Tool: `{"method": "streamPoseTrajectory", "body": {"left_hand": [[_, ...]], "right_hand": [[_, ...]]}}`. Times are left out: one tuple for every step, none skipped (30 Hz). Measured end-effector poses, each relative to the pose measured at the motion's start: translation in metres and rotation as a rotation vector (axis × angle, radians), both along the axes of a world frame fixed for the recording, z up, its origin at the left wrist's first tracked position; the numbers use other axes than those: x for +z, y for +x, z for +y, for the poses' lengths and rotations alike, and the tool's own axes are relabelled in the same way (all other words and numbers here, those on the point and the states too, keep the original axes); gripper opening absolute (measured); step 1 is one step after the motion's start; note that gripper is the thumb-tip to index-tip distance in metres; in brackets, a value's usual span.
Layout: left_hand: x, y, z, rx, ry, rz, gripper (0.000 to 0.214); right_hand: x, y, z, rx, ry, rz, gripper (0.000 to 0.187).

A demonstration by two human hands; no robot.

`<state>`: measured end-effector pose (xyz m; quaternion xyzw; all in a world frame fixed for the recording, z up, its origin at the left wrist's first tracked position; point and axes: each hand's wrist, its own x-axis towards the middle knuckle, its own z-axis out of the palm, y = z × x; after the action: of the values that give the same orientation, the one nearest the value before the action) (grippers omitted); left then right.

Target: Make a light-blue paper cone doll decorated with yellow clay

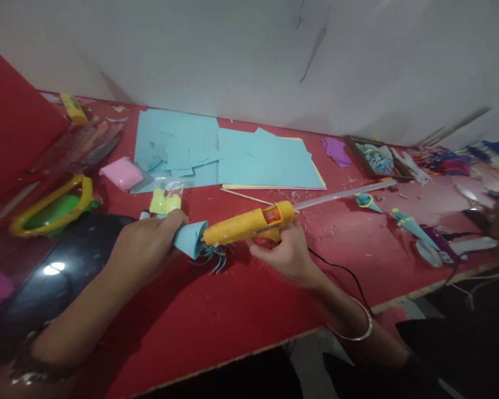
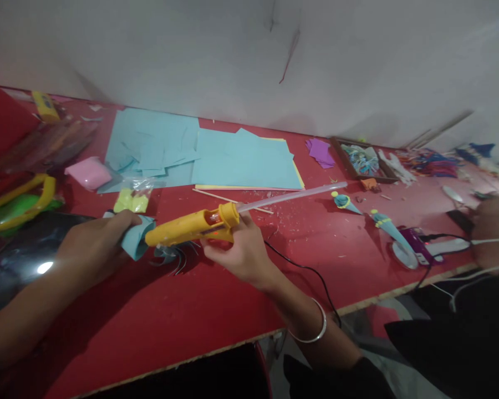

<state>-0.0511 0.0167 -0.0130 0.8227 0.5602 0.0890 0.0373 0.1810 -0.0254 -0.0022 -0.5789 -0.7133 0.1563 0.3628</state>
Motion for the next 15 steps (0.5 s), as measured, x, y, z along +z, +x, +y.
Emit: {"method": "streamPoseTrajectory", "body": {"left_hand": [[0.001, 0.0, 0.0, 0.016, -0.003, 0.047, 0.018], [0.002, 0.001, -0.001, 0.029, -0.005, 0.096, 0.018], [0.003, 0.001, -0.001, 0.039, -0.004, 0.148, 0.018], [0.004, 0.002, -0.001, 0.044, -0.005, 0.199, 0.019], [0.006, 0.002, -0.001, 0.046, -0.008, 0.245, 0.02], [0.008, 0.003, -0.001, 0.045, -0.014, 0.279, 0.021], [0.009, 0.003, -0.001, 0.039, -0.027, 0.3, 0.023], [0.01, 0.003, -0.001, 0.033, -0.045, 0.306, 0.024], [0.011, 0.004, -0.001, 0.031, -0.063, 0.302, 0.026], [0.012, 0.004, -0.001, 0.029, -0.08, 0.294, 0.026], [0.013, 0.004, -0.001, 0.031, -0.09, 0.288, 0.027], [0.013, 0.004, -0.001, 0.035, -0.093, 0.289, 0.027], [0.013, 0.004, -0.001, 0.038, -0.088, 0.295, 0.026], [0.013, 0.004, -0.001, 0.038, -0.083, 0.302, 0.026], [0.013, 0.005, -0.001, 0.035, -0.078, 0.307, 0.025]], "right_hand": [[0.0, 0.0, 0.0, 0.007, -0.019, 0.001, 0.015], [0.0, -0.001, 0.0, 0.012, -0.04, 0.001, 0.017], [0.0, -0.001, -0.001, 0.016, -0.058, 0.003, 0.019], [-0.001, -0.001, -0.001, 0.019, -0.074, 0.008, 0.021], [-0.001, -0.001, -0.001, 0.021, -0.087, 0.017, 0.021], [-0.001, 0.0, -0.001, 0.024, -0.098, 0.025, 0.021], [-0.001, 0.0, -0.001, 0.027, -0.11, 0.029, 0.021], [-0.001, 0.0, -0.001, 0.032, -0.118, 0.026, 0.021], [0.0, 0.001, -0.001, 0.039, -0.124, 0.015, 0.02], [0.001, 0.001, 0.0, 0.045, -0.13, -0.004, 0.019], [0.002, 0.001, 0.0, 0.05, -0.135, -0.025, 0.018], [0.002, 0.002, 0.001, 0.054, -0.14, -0.044, 0.018], [0.003, 0.002, 0.001, 0.055, -0.144, -0.062, 0.018], [0.003, 0.003, 0.001, 0.053, -0.147, -0.081, 0.019], [0.003, 0.004, 0.002, 0.049, -0.149, -0.098, 0.02]]}}
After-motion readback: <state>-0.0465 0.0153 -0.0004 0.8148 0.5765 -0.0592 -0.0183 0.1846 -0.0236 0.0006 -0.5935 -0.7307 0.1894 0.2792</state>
